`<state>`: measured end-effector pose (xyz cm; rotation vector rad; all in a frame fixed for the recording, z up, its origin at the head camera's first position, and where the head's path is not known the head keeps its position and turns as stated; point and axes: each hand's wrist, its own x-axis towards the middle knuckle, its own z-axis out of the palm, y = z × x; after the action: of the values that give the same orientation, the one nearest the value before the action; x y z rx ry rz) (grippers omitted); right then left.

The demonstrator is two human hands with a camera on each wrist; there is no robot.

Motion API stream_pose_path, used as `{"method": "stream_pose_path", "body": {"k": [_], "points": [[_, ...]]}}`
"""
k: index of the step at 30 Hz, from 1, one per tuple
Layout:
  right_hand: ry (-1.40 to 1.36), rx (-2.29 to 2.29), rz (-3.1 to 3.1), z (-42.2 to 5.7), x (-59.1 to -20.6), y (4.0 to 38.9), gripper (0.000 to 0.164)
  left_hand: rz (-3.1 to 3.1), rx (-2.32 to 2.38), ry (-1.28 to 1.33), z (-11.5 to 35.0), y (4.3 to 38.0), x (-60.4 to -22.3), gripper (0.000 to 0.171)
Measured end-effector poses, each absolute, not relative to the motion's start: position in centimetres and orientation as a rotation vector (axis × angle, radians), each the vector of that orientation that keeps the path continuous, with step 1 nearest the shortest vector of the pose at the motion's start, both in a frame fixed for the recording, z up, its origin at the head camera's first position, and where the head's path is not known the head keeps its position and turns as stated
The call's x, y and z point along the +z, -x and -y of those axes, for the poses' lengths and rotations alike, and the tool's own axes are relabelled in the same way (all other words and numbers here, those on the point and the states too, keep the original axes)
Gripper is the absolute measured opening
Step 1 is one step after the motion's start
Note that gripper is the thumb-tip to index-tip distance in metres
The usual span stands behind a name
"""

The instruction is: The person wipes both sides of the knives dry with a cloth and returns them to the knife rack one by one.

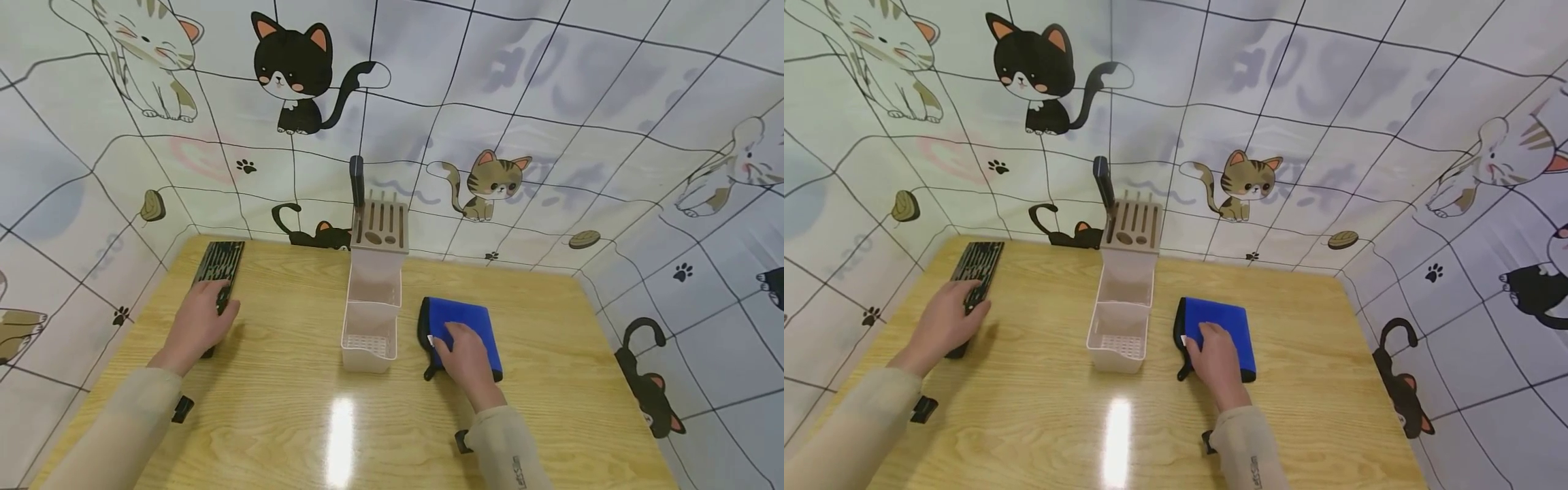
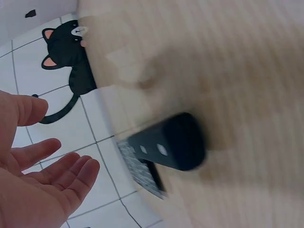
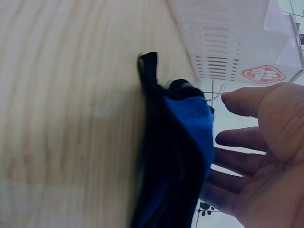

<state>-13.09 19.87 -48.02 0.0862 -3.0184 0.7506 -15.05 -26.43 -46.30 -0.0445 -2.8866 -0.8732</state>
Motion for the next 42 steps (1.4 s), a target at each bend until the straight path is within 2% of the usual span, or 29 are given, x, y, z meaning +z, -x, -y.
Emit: {"method": "stream_pose_path", "body": {"k": [11, 24, 31, 42], "points": [[-0.086, 0.638, 3.008, -20.7, -49.3, 12.9, 0.057, 3.013, -0.757, -0.025, 27.3, 13.4, -48.7, 0.058], [-0.113, 0.533, 3.103, -21.3, -49.7, 13.3, 0.075, 3.091, -0.671, -0.066, 27.4, 13.1, -49.2, 0.056], [-0.223, 0.340, 3.098, -21.2, -49.9, 13.9, 0.068, 3.096, -0.623, -0.128, 27.3, 13.2, -49.4, 0.040], [-0.233, 0.233, 3.110, -20.6, -49.9, 14.3, 0.054, 3.139, -0.554, -0.143, 27.2, 13.4, -49.8, 0.031]]}}
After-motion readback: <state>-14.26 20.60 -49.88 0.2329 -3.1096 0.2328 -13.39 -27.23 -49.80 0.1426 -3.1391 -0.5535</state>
